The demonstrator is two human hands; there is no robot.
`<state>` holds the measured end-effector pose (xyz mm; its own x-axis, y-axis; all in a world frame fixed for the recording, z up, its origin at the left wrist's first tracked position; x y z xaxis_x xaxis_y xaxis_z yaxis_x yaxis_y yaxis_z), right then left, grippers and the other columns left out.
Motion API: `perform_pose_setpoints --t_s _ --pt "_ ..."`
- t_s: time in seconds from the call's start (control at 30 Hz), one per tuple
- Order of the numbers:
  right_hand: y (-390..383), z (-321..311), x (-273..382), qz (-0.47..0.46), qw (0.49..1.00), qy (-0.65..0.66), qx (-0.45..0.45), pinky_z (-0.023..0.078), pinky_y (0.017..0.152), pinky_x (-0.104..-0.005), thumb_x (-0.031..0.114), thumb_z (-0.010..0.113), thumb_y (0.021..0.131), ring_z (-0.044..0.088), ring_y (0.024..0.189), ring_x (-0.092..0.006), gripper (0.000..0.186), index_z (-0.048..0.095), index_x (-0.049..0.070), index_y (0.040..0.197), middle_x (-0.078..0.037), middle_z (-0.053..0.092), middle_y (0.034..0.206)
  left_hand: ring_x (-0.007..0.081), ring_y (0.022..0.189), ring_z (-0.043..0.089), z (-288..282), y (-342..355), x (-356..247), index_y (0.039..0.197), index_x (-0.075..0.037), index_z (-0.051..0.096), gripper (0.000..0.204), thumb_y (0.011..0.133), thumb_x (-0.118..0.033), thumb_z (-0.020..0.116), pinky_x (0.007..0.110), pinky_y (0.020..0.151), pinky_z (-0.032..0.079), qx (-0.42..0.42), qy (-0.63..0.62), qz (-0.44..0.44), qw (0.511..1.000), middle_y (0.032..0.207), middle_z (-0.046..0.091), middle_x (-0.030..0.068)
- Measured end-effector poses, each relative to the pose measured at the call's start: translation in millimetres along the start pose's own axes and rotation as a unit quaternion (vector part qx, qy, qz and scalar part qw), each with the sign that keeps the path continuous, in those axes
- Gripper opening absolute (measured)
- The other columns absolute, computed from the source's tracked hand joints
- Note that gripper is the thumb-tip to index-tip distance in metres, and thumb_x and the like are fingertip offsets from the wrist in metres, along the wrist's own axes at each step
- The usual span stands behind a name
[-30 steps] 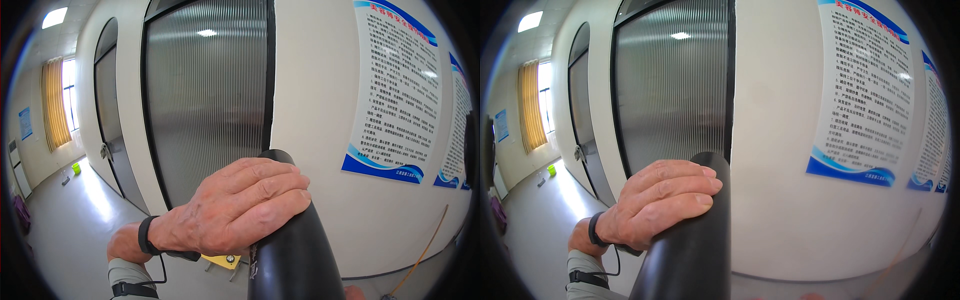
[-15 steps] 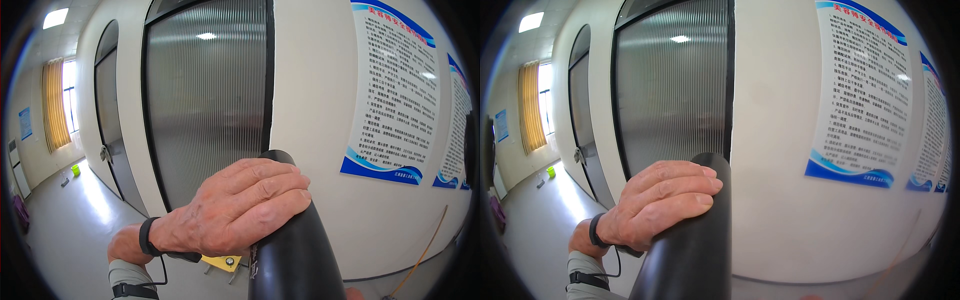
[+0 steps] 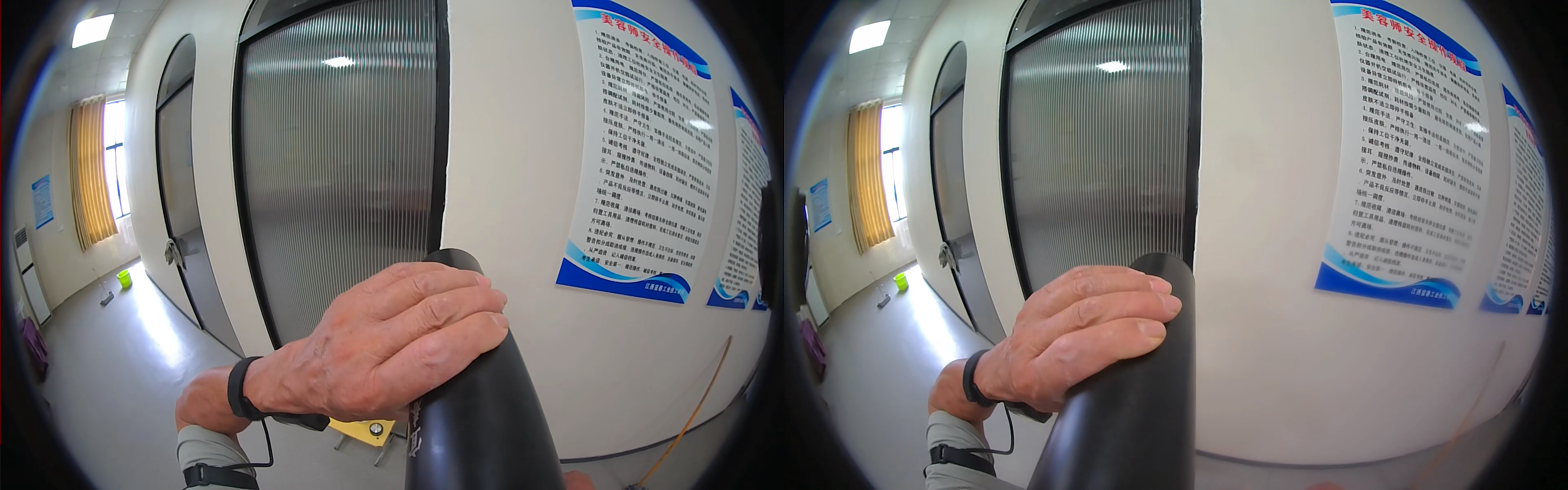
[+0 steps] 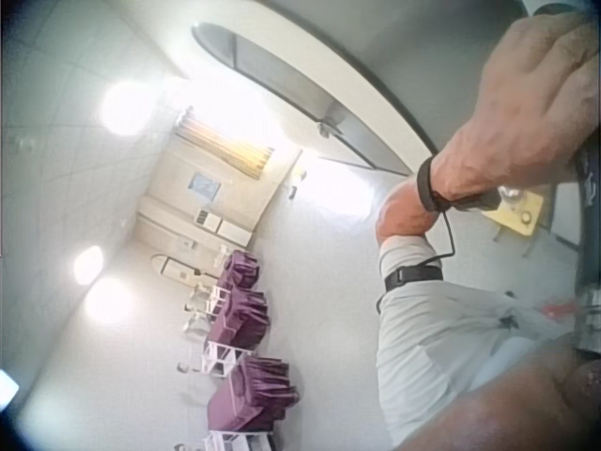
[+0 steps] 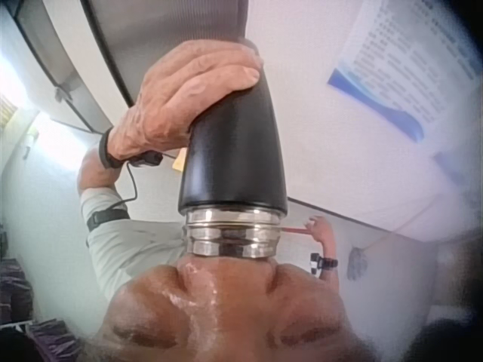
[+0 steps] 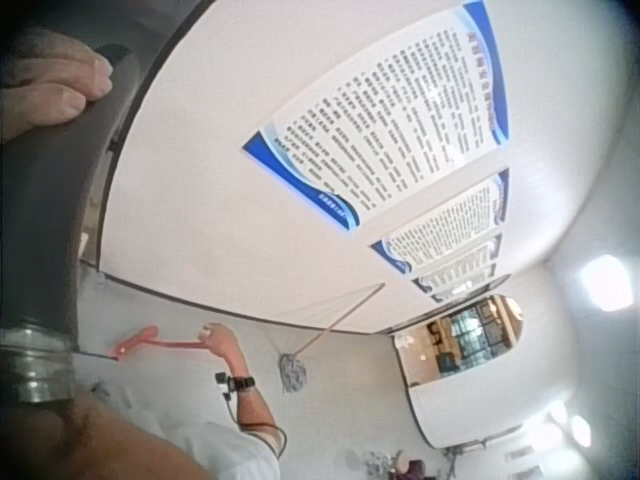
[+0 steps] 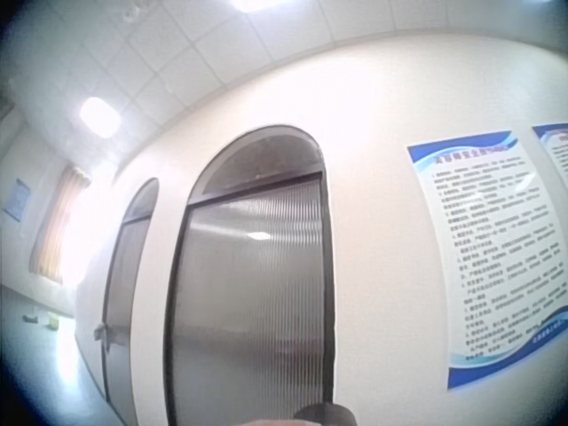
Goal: The recorder sweeps the floor of a training room using a broom, after moving a small cart.
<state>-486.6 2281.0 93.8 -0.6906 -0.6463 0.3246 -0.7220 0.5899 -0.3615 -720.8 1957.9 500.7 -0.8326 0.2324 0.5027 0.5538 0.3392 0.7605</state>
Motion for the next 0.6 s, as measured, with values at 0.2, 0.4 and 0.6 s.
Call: perform_pose_setpoints --t_s 0.2,0.4,0.6 --pt "-2 -1 3 -0.013 1.0 -0.011 0.019 0.042 0.097 -0.0437 0.042 0.06 0.082 0.052 0.112 -0.0381 0.045 0.065 0.006 0.109 -0.021 0.06 0.116 0.0335 0.091 0.065 -2 3 -3 0.1 0.004 0.056 0.024 0.079 -0.005 0.064 0.041 0.076 0.055 0.004 0.006 0.002 1.0 0.1 0.065 0.0196" --pt "3 1 -1 -0.024 1.0 0.007 -0.004 0.042 0.097 -0.0439 0.042 0.06 0.081 0.052 0.112 -0.0383 0.045 0.066 0.006 0.107 -0.022 0.06 0.116 0.0333 0.091 0.065 -5 4 -5 0.1 0.004 0.056 0.023 0.08 -0.005 0.064 0.041 0.076 0.055 -0.003 0.006 0.008 1.0 0.099 0.065 0.0195" --pt "7 5 -7 -0.032 0.999 0.007 -0.028 0.041 0.098 -0.0441 0.042 0.061 0.08 0.052 0.113 -0.0384 0.046 0.066 0.006 0.109 -0.022 0.058 0.119 0.0333 0.091 0.065 -4 7 -6 0.1 0.003 0.056 0.024 0.08 -0.005 0.064 0.041 0.076 0.055 0.0 0.006 0.004 1.0 0.1 0.065 0.0192"
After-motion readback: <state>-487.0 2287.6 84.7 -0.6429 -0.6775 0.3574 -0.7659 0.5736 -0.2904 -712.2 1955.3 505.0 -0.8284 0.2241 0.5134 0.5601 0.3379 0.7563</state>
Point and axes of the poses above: each hand's wrist, its own y-axis towards the middle knuckle, its own z-axis out of the palm, x = y × z, the point moved 6 cm from there along y, towards the middle knuckle
